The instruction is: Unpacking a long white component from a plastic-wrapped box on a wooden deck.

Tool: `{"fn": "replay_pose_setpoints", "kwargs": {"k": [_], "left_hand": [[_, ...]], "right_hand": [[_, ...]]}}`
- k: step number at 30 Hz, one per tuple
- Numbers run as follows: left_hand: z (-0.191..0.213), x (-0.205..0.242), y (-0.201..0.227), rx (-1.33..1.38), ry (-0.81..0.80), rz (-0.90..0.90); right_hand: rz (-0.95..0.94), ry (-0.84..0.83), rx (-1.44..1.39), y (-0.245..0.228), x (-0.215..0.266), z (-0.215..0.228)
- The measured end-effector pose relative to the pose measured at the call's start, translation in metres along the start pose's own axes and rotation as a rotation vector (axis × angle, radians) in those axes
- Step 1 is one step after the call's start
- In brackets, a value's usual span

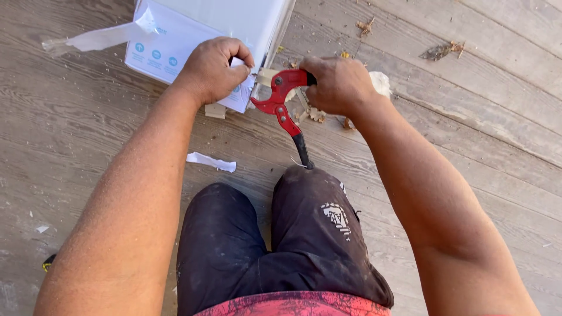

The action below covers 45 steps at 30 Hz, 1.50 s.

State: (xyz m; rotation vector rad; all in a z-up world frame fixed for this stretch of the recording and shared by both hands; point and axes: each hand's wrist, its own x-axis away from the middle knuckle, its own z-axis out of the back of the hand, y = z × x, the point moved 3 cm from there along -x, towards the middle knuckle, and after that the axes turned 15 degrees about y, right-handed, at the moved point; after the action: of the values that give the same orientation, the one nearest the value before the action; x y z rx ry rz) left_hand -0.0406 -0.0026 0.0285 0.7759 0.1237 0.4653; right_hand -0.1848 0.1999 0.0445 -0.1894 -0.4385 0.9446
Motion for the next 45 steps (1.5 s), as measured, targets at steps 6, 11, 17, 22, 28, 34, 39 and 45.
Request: {"fn": "replay_pose_setpoints", "kwargs": {"k": [6,11,17,22,28,34,39,45], "left_hand": [[0.001,-0.001,-0.002,0.014,-0.025,0.013],[0.001,-0.007,-0.011,0.026,-0.051,0.012],[0.000,0.001,-0.008,-0.004,-0.002,-0.057],[0.001,0.001,0.019,-0.181,-0.031,0.007],[-0.009,0.003,0.045,-0.553,-0.345,-0.164],[-0.022,-0.009,0.066,-0.784,-0.450,-0.242],[-0.033,-0.002,0.078,-1.004,-0.514,-0.369],[-0.065,0.021,0.008,-0.706,-0.093,-0.501]], "right_hand": [[0.186,0.002,0.161,-0.002,-0.008,0.009],[0.388,-0.458,0.247,-0.033,0.045,-0.015],[-0.005,-0.063,-0.097,0.029,0.066,-0.002],[-0.279,0.076,-0.370,0.083,0.105,-0.047],[-0.787,0.364,-0.450,0.135,0.144,-0.099],[-0.808,0.407,-0.059,0.108,0.137,-0.073],[-0.709,0.432,-0.019,0.065,0.130,-0.054],[-0.430,0.707,-0.062,0.029,0.127,-0.078]]}}
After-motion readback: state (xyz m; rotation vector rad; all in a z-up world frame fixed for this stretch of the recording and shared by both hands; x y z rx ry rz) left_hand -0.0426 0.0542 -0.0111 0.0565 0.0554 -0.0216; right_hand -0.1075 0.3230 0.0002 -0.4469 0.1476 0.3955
